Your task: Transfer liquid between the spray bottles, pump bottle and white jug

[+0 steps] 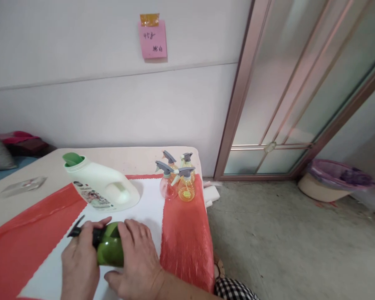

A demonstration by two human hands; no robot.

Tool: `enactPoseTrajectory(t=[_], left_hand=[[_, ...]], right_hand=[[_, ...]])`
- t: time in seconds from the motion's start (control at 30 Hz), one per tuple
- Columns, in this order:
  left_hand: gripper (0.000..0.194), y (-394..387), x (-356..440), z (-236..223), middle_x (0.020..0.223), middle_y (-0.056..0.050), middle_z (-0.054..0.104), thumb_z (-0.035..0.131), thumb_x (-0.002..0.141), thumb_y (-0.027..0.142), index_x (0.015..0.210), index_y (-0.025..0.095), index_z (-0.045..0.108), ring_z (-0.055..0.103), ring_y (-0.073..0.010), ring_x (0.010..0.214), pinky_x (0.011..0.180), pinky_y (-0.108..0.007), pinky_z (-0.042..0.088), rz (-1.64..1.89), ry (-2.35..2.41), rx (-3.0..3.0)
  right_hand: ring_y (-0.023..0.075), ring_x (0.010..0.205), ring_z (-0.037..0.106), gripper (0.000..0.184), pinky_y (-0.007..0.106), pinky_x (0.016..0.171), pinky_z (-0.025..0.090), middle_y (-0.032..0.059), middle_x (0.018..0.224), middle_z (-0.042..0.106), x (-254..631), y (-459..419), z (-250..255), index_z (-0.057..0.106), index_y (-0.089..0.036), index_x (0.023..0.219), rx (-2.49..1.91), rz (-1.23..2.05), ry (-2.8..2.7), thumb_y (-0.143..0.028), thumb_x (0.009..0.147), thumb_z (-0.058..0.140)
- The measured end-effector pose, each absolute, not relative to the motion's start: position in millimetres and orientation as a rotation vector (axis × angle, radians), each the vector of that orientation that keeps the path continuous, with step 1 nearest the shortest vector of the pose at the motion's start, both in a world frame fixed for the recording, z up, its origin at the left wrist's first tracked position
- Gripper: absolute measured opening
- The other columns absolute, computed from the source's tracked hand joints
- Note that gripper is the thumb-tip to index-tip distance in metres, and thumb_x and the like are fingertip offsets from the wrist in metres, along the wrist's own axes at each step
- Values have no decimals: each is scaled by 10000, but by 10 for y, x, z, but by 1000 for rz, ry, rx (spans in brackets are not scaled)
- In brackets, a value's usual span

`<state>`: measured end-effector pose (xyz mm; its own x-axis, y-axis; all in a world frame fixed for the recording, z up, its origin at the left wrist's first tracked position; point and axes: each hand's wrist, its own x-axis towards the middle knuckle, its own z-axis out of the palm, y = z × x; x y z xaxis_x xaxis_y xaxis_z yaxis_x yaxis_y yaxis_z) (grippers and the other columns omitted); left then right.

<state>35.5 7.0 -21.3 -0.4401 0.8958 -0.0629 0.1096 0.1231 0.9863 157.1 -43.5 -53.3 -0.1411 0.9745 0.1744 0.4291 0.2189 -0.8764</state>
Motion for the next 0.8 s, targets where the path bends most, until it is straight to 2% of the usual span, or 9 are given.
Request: enactPoseTrajectory(t=[0.07,0.13,0.27,0.37,0.47,0.6,0.8], left_hand=[[401,7,489,-245,1001,-97,732,535,825,534,865,171,698,661,-282,977,872,-398,505,1293,1655,1082],[440,-40,613,-274,1044,-104,722,569,811,550,972,164,704,649,-286,1027,889,-385,508,1254,1523,1158],[506,-70,741,-298,1216,-100,663,688,748,510,1143,199,627,587,-273,1172,966,-365,476,1237,1223,1244],[510,-57,727,-266,1209,-126,664,724,708,500,1104,195,621,583,-282,1180,969,-378,471,1159,1216,1218],[477,-48,686,-208,1096,-143,707,735,678,512,1007,177,649,637,-292,1074,931,-390,485,1036,1259,1220],[431,-54,669,-175,954,-108,738,730,666,529,922,189,665,664,-272,974,889,-369,487,1030,1289,1218],[368,-16,593,-259,866,-60,725,664,735,539,896,207,664,649,-248,946,825,-322,472,970,1287,1306]], right_hand=[[383,1371,266,1041,558,1143,175,172,1517,296,1578,-426,-586,254,-218,1499,-1356,722,-1774,-220,585,753],[373,1317,339,1006,558,1108,246,176,1460,364,1625,-383,-648,258,-226,1495,-1416,605,-1698,-203,601,718],[322,1225,425,858,491,1061,339,132,1364,445,1876,-248,-700,410,-236,1384,-1433,498,-1515,-148,570,667],[302,1188,450,776,479,1037,368,122,1305,471,2134,-155,-715,432,-225,1311,-1453,490,-1433,-145,573,657],[283,1155,478,724,467,1012,393,99,1238,511,2379,-89,-774,448,-233,1249,-1464,497,-1369,-137,562,656],[270,1162,506,701,463,1013,404,68,1238,543,2662,-53,-857,487,-243,1232,-1453,532,-1357,-115,556,619],[291,1097,557,567,455,946,435,85,1148,612,2908,-111,-778,562,-206,1149,-1513,502,-1349,-98,593,524]])
